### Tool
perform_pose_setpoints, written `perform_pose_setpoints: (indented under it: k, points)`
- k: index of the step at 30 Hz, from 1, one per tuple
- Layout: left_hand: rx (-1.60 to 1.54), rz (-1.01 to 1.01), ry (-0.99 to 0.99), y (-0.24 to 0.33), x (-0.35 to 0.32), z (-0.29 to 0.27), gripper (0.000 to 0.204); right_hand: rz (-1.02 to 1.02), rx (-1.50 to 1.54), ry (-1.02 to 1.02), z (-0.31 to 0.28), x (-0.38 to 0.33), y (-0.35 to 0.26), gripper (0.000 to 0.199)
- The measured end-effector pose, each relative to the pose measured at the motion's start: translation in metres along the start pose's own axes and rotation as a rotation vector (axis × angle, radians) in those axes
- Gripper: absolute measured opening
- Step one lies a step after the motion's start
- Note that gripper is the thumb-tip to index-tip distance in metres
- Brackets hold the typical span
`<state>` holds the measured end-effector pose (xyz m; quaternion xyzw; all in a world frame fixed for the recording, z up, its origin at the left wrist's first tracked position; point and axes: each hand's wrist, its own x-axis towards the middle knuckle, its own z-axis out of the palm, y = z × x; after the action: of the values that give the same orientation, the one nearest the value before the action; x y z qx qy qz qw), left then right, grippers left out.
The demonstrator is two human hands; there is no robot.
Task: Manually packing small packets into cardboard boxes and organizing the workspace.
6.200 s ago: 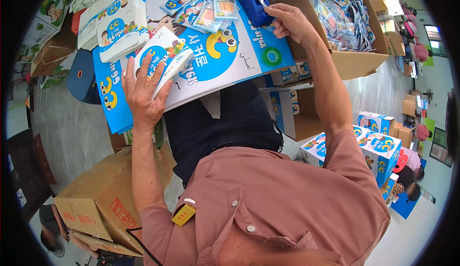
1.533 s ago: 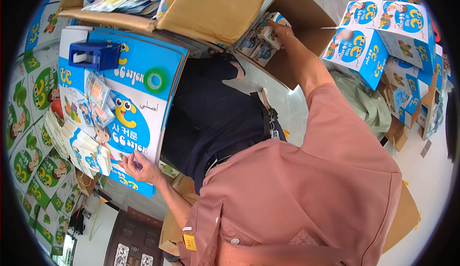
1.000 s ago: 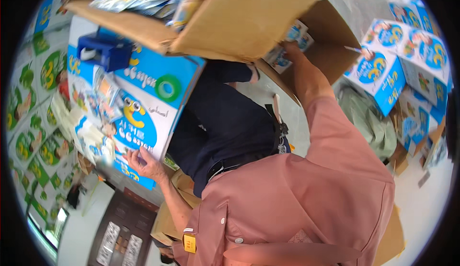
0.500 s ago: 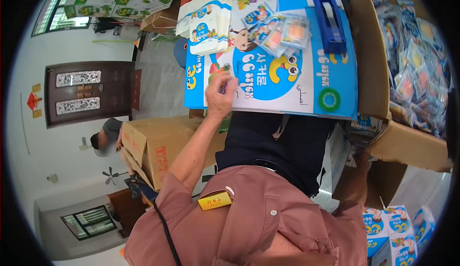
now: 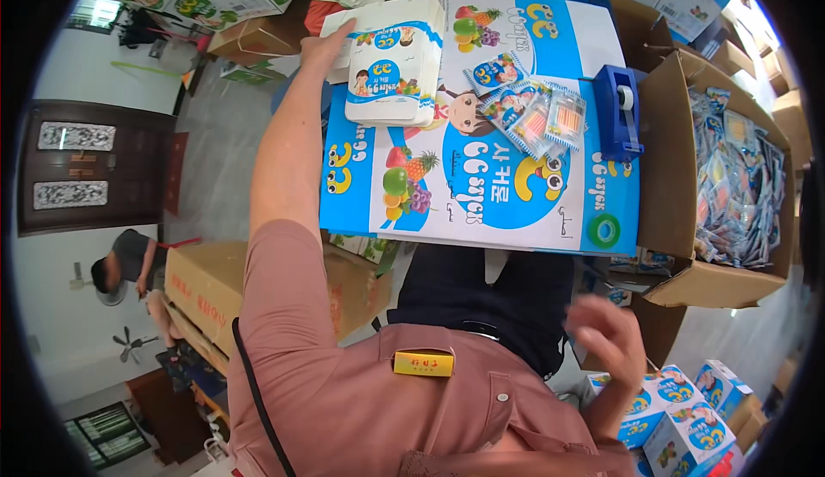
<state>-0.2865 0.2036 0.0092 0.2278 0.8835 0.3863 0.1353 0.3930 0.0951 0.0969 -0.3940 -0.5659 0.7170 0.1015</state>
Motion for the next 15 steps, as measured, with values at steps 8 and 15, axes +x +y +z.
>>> perform_pose_setpoints:
  k: [8,15]
  points:
    - [0.15,0.022,0.223,-0.001,-0.015,-0.004,0.072,-0.532,-0.597,0.477,0.129,0.356,-0.119,0.085]
    - [-0.109,0.471,0.619,0.002,-0.091,-0.004,0.075,-0.37,-0.313,0.445,0.153,0.458,-0.12,0.091]
